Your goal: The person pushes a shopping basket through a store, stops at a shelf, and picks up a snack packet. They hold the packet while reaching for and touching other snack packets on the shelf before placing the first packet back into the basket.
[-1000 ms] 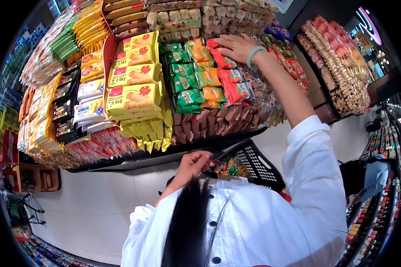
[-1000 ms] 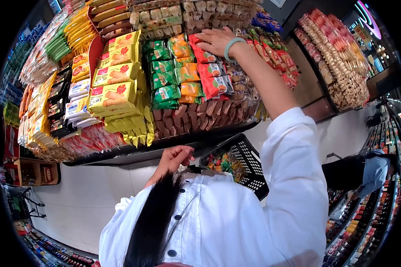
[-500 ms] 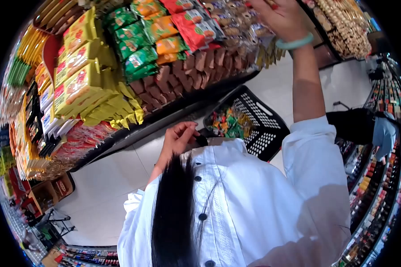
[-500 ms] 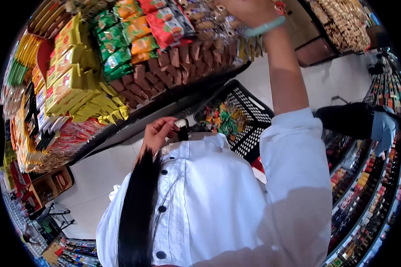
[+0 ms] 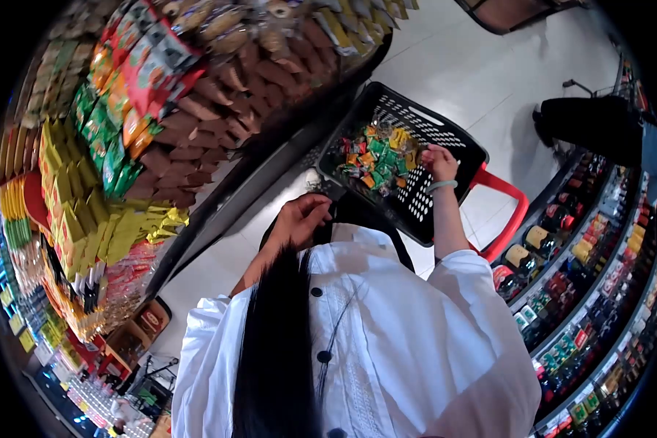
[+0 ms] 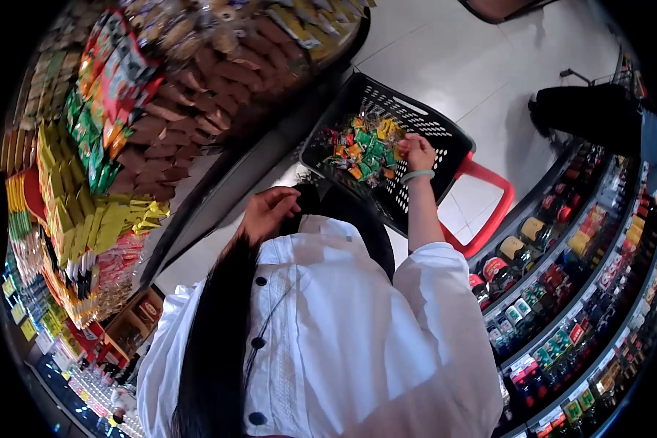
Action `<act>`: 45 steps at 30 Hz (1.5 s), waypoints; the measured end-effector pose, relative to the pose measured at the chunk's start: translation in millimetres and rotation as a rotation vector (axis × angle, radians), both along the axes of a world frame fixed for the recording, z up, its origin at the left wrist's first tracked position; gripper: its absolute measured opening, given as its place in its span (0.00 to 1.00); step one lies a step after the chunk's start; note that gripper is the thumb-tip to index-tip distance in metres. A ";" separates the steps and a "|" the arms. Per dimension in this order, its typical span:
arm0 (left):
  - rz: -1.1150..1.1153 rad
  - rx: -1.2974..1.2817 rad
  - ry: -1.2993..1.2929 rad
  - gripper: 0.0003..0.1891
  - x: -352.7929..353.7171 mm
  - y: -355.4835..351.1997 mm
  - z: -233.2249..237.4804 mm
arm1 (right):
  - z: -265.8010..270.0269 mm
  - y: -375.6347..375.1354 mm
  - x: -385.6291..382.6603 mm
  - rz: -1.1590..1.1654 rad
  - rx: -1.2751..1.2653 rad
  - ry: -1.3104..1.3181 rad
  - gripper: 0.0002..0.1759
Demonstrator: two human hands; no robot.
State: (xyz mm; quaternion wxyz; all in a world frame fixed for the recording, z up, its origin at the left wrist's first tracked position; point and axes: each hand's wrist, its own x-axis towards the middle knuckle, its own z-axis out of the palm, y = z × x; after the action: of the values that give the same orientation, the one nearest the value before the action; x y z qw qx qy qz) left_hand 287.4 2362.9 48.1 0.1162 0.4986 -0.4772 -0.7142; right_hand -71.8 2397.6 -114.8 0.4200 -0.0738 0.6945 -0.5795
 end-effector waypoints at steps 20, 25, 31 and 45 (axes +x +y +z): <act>-0.277 0.108 -0.298 0.11 0.5 92.7 -179.7 | -213.7 -0.9 51.0 1.147 0.759 0.500 0.16; 0.072 0.804 -0.276 0.11 129.1 175.0 -311.5 | -295.4 -58.7 73.3 1.415 0.683 0.673 0.21; -0.172 0.411 -0.609 0.09 51.6 102.8 -235.3 | -400.4 -99.7 104.0 1.494 0.627 0.992 0.21; -0.191 0.487 -0.516 0.10 24.1 77.7 -237.0 | -401.0 -91.0 106.5 1.412 0.910 0.885 0.16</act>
State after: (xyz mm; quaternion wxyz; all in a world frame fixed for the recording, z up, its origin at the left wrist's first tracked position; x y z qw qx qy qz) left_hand 311.5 2440.6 -188.8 -0.1973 0.6288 -0.3511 -0.6651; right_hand 34.7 2306.6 -515.8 0.3606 -0.5187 0.7447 0.2153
